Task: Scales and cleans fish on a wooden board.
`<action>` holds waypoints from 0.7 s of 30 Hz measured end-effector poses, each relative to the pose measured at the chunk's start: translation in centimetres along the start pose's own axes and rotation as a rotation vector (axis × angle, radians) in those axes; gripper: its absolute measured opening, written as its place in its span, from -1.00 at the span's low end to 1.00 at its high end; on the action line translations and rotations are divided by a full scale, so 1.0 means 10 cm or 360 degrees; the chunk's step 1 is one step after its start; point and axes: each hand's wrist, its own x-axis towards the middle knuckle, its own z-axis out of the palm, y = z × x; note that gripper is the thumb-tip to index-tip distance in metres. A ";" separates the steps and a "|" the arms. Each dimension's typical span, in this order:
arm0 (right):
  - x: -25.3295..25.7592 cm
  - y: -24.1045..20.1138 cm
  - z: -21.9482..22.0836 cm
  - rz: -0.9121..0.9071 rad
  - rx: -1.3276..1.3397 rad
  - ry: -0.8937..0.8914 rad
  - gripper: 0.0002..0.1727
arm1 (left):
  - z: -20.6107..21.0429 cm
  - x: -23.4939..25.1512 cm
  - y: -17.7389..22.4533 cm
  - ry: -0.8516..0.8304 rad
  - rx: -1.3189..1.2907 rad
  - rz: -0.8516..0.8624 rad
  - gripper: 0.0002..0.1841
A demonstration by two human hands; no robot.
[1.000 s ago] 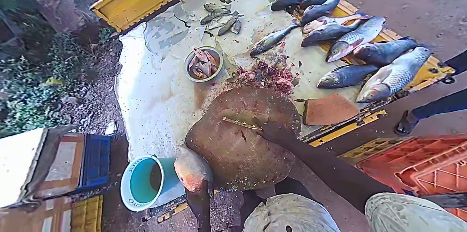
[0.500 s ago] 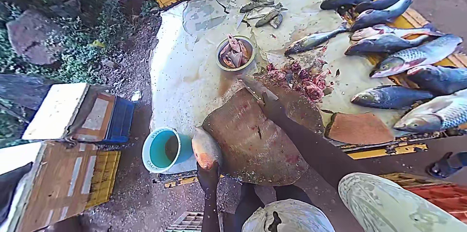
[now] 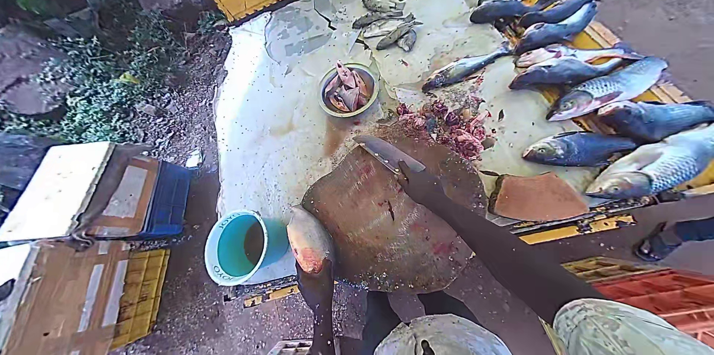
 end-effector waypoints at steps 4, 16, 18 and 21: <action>-1.05 0.38 0.47 -0.0335 -0.0292 -0.0484 -0.22 | 0.02 -0.04 0.00 0.0009 -0.0055 0.0015 -0.02; -0.92 1.19 -0.03 -0.0139 -0.0303 -0.0298 -0.20 | -0.31 -0.17 0.52 -0.0589 -0.1554 -0.0401 -0.67; -0.69 1.53 -0.13 0.0020 -0.0209 -0.0091 -0.20 | -0.30 0.10 0.61 -0.0837 -0.1481 -0.0287 -0.57; -0.34 1.93 -0.32 0.0200 0.0377 0.0294 -0.29 | -0.09 0.54 0.55 -0.0880 -0.0826 -0.0217 -0.72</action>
